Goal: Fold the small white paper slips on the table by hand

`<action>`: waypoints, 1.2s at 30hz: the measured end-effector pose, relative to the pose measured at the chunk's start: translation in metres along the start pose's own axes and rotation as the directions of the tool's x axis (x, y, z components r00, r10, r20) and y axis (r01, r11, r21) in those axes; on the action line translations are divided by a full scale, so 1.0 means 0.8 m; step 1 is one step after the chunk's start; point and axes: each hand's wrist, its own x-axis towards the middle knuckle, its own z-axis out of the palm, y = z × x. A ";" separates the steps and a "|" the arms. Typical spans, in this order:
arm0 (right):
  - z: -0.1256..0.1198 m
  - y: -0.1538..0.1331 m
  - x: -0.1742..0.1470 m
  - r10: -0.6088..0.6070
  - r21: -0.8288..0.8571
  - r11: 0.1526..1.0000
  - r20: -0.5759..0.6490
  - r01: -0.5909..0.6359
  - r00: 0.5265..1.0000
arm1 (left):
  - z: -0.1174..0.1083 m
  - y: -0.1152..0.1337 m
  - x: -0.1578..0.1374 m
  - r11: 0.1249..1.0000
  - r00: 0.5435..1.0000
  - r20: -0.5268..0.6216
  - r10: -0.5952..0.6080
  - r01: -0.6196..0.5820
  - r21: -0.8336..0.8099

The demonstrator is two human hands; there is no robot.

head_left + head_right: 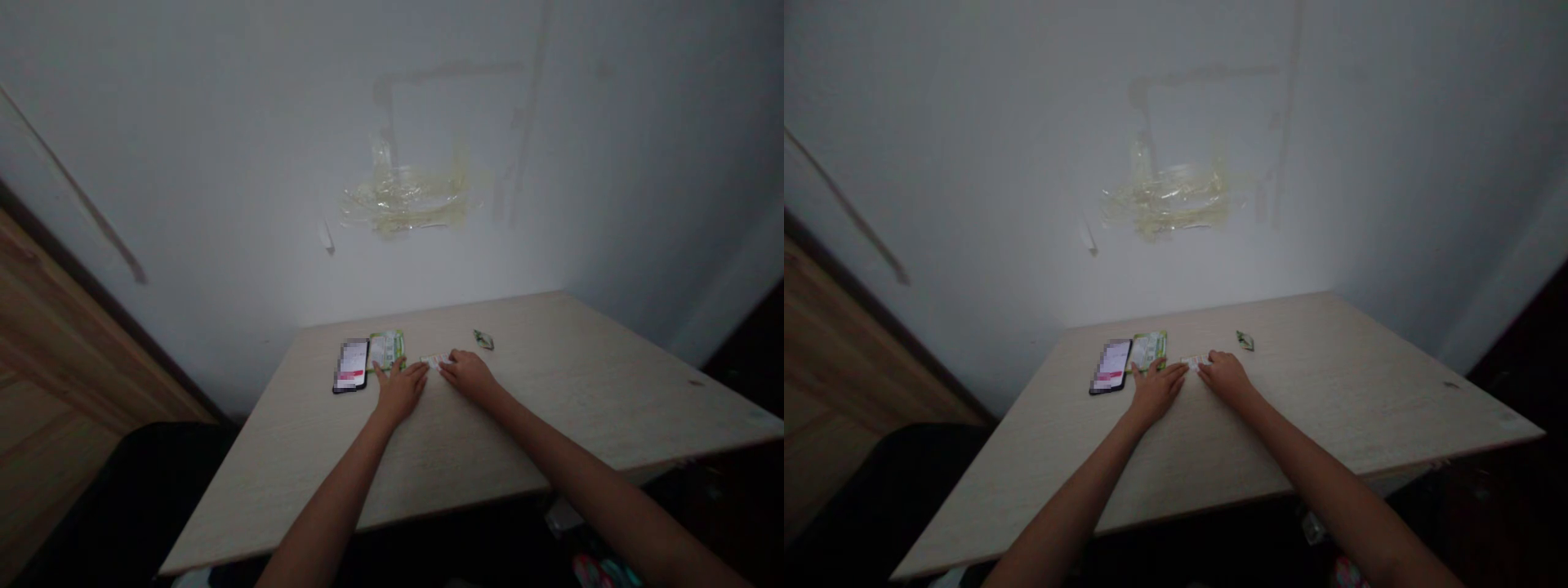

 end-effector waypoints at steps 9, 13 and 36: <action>0.000 -0.001 -0.002 0.003 -0.007 1.000 -0.008 -0.003 1.000 | -0.003 0.005 0.000 0.998 1.000 -0.031 0.001 0.001 0.059; -0.001 -0.001 -0.003 0.015 0.004 1.000 -0.003 -0.015 1.000 | -0.001 0.006 0.000 0.997 0.999 -0.048 -0.018 0.021 0.077; -0.009 -0.010 -0.005 0.070 -0.015 0.997 0.028 -0.070 0.997 | 0.004 0.007 0.001 0.990 0.992 -0.038 -0.118 0.120 0.075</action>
